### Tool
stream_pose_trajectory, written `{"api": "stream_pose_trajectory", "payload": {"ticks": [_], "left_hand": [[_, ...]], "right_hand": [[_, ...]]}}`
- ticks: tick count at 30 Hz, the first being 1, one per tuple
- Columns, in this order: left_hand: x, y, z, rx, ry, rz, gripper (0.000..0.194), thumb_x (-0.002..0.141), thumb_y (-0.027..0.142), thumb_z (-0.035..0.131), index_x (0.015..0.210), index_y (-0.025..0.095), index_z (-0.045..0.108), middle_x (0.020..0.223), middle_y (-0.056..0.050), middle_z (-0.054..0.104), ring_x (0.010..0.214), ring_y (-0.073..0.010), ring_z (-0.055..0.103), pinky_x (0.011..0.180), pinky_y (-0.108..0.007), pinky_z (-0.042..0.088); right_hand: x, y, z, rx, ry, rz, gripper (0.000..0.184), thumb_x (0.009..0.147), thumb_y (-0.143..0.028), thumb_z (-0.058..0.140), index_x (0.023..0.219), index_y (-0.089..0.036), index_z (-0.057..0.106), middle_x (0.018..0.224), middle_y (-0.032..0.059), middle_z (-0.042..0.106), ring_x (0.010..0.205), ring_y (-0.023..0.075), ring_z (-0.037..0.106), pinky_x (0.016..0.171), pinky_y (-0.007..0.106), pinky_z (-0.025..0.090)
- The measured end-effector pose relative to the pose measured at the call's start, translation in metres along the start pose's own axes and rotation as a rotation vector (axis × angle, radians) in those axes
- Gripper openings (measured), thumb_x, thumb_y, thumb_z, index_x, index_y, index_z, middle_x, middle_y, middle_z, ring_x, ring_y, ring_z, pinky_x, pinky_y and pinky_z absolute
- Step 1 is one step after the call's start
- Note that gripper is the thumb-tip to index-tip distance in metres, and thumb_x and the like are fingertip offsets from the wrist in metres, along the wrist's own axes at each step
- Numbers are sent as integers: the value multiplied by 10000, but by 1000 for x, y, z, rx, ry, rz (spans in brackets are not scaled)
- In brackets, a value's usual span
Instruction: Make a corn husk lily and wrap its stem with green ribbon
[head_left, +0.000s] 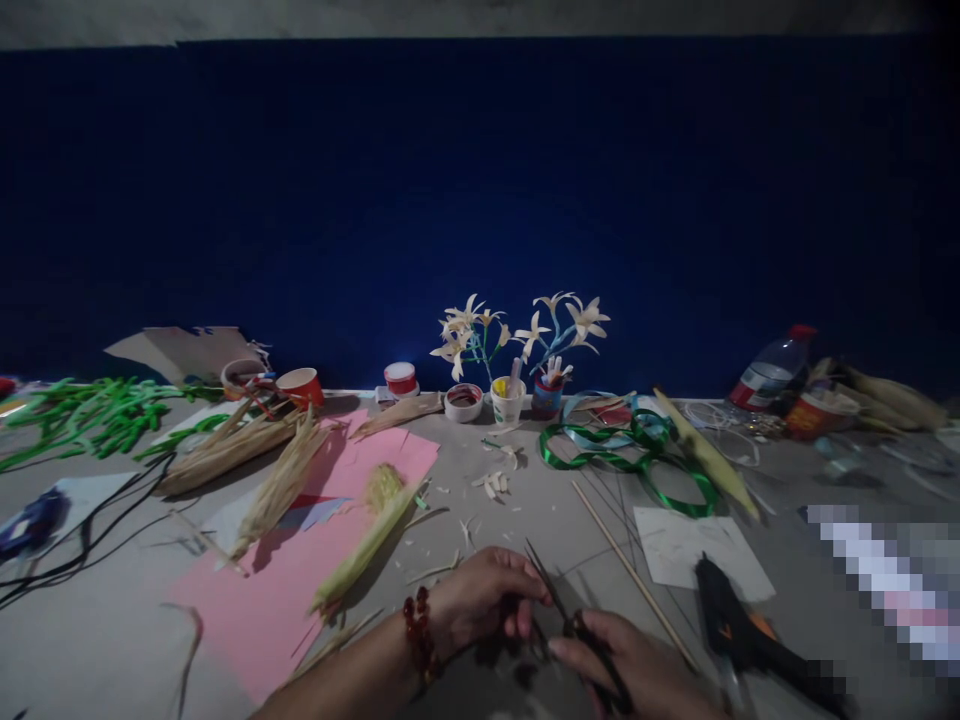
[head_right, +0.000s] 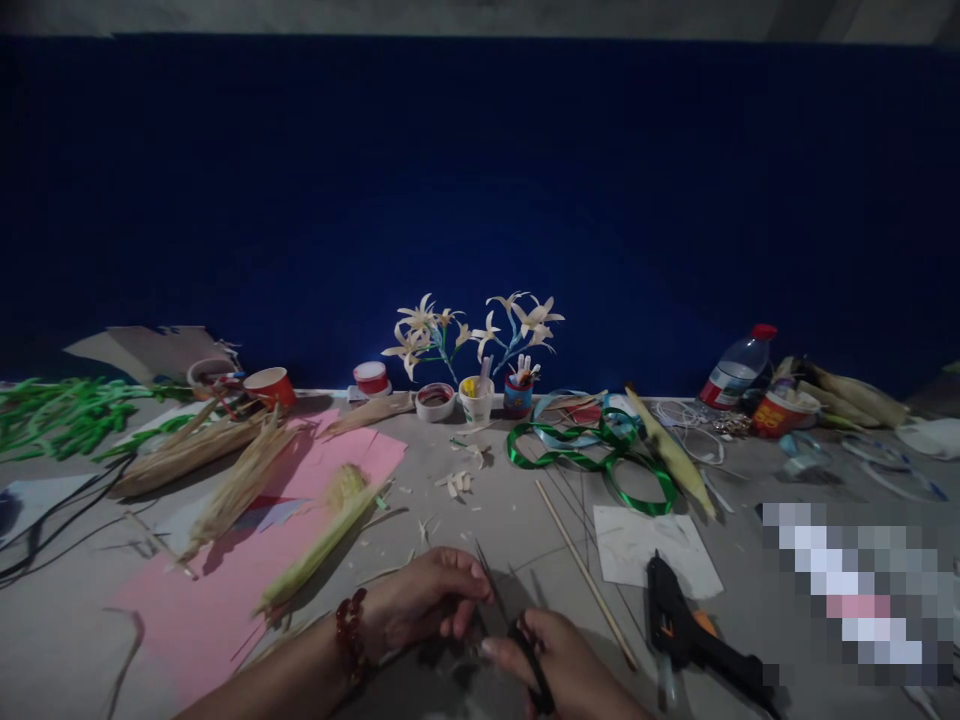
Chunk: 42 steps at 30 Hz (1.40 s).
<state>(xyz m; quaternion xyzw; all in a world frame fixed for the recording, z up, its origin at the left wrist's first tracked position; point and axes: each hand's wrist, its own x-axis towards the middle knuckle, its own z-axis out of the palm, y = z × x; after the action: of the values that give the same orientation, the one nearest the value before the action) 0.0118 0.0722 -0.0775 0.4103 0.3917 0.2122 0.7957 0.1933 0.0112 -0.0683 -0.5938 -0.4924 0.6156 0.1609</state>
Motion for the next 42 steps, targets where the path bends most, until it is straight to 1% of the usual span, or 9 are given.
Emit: {"api": "stream_pose_trajectory", "payload": {"ticks": [5, 15, 19, 25, 28, 30, 35, 38, 42], "left_hand": [[9, -12, -9, 84, -2, -30, 196, 918, 316, 560, 921, 132, 627, 783, 6, 647, 564, -98, 592, 510, -247, 513], [17, -25, -19, 118, -21, -36, 192, 911, 304, 569, 984, 135, 624, 879, -24, 661, 663, -129, 628, 579, -285, 540], [17, -24, -19, 112, -30, -35, 188, 913, 305, 566, 962, 134, 625, 845, -15, 657, 632, -120, 618, 562, -275, 533], [16, -22, -13, 117, -8, -46, 228, 908, 308, 572, 1061, 144, 614, 995, -54, 665, 778, -167, 653, 665, -341, 560], [13, -17, -7, 106, 9, -33, 211, 912, 315, 567, 1014, 138, 621, 921, -35, 667, 705, -143, 642, 615, -309, 553], [9, -12, -3, 92, 21, -12, 205, 917, 325, 557, 904, 133, 629, 758, 10, 646, 552, -99, 587, 515, -252, 508], [-4, 2, 8, 42, 40, 31, 151, 769, 231, 625, 663, 124, 638, 364, 62, 527, 297, -54, 384, 337, -182, 254], [-7, 7, 13, 28, 45, 27, 102, 670, 215, 639, 627, 123, 644, 339, 44, 542, 290, -58, 398, 334, -189, 237], [-4, 5, 12, 47, 47, 24, 164, 769, 215, 601, 638, 122, 636, 349, 59, 519, 298, -57, 387, 344, -185, 264]], "right_hand": [[0, -5, 6, -60, 59, -42, 278, 737, -424, 588, 605, -230, 439, 393, -114, 359, 340, 63, 307, 360, 196, 192], [-4, -13, 0, -156, 68, 3, 237, 792, -331, 528, 585, -220, 499, 330, -97, 399, 276, 68, 281, 306, 189, 178], [-1, -12, 3, -136, 81, 10, 220, 792, -270, 504, 578, -216, 501, 318, -102, 378, 276, 70, 284, 312, 188, 180], [0, -7, 7, -91, 99, -11, 219, 773, -289, 515, 570, -222, 471, 313, -108, 355, 288, 73, 287, 330, 188, 180], [-1, -6, 7, -72, 103, -22, 231, 774, -304, 516, 568, -227, 445, 321, -108, 363, 288, 66, 283, 331, 189, 186], [-1, -7, 7, -60, 93, -23, 228, 766, -327, 526, 579, -228, 442, 328, -110, 369, 288, 62, 284, 328, 187, 184], [-3, -8, 3, -41, 28, -16, 268, 771, -470, 533, 729, -207, 520, 393, -100, 459, 280, 53, 269, 298, 180, 167], [-6, -8, 2, -56, 17, -26, 334, 789, -525, 518, 792, -193, 550, 414, -86, 490, 277, 56, 271, 286, 183, 177], [-5, -5, 3, -71, 67, -49, 322, 758, -527, 569, 715, -213, 512, 409, -102, 424, 301, 55, 286, 312, 186, 179]]}}
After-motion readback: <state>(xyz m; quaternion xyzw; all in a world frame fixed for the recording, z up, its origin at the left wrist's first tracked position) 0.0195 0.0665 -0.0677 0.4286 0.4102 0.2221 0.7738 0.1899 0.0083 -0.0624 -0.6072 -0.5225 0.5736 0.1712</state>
